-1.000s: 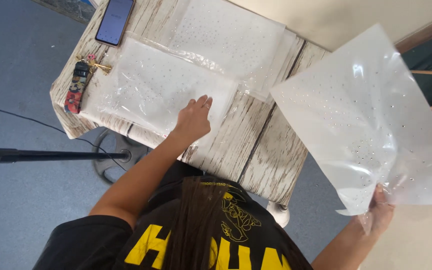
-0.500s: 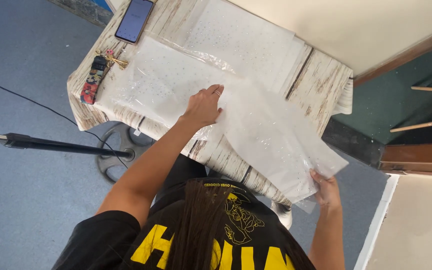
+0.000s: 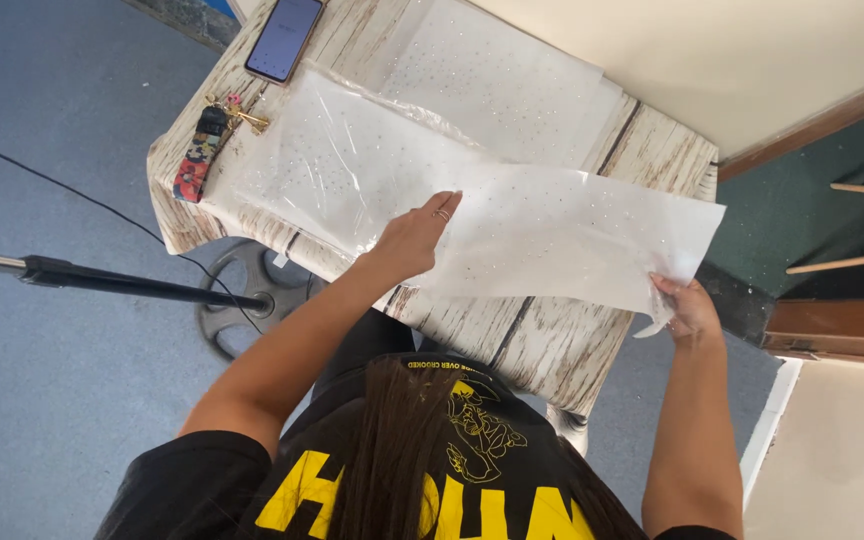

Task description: Inspecting and organizing rhinestone transfer sheets on a wooden table

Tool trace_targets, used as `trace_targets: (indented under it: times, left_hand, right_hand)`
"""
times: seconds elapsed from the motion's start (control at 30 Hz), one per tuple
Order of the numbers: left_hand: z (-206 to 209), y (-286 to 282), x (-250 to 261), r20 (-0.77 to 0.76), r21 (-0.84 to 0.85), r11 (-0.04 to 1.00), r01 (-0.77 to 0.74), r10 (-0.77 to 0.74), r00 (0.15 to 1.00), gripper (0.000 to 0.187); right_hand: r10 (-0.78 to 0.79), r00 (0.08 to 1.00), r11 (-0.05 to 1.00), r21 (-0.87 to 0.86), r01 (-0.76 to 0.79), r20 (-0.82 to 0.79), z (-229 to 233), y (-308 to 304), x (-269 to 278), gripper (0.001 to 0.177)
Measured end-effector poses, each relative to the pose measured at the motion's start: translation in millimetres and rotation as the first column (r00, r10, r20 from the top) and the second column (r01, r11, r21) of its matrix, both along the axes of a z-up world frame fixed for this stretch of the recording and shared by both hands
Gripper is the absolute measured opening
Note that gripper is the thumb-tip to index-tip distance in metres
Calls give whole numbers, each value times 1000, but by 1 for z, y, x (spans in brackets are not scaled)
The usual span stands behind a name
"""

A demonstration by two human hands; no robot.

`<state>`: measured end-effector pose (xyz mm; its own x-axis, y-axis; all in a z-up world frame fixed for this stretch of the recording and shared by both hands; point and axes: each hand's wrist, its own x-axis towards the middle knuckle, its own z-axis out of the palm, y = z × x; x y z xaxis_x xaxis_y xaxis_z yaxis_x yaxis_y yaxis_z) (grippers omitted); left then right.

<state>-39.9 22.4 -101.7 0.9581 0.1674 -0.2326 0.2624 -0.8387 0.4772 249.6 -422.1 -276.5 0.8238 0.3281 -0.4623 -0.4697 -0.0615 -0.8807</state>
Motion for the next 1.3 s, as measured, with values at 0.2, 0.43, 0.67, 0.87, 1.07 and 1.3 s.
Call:
trace_targets:
  times: [0.2,0.43,0.67,0.87,1.07,1.3]
  left_hand:
    - [22,-6,-12,-5,-69,996,-57,57,998,101]
    - [10,-9,-15,-55,-88,996,-35,31,998,101]
    - [25,-35,-16,-28,-142,988,-56,53,998,94]
    - [30,-38,-17,-5,-159,983,-93,94,996,98]
    - [32,-30,-28,-48,-159,981,-114,107,993,103]
    - [33,-42,-29,-3,-256,952,-167,172,985,101]
  right_hand:
    - [-94,932,970,180,165,-349,-60,-19,-22,27]
    - [-249,823,880,236,413,-511,-20,14,-101,25]
    - [-159,984,987,-18,158,-83,5,48,-121,32]
    - [-278,957,960,-23,277,-83,61,104,-147,31]
    - [-352,920,934,0,357,-173,-15,52,-107,39]
    - [-254,943,966,-108,236,-213,31,97,-184,35]
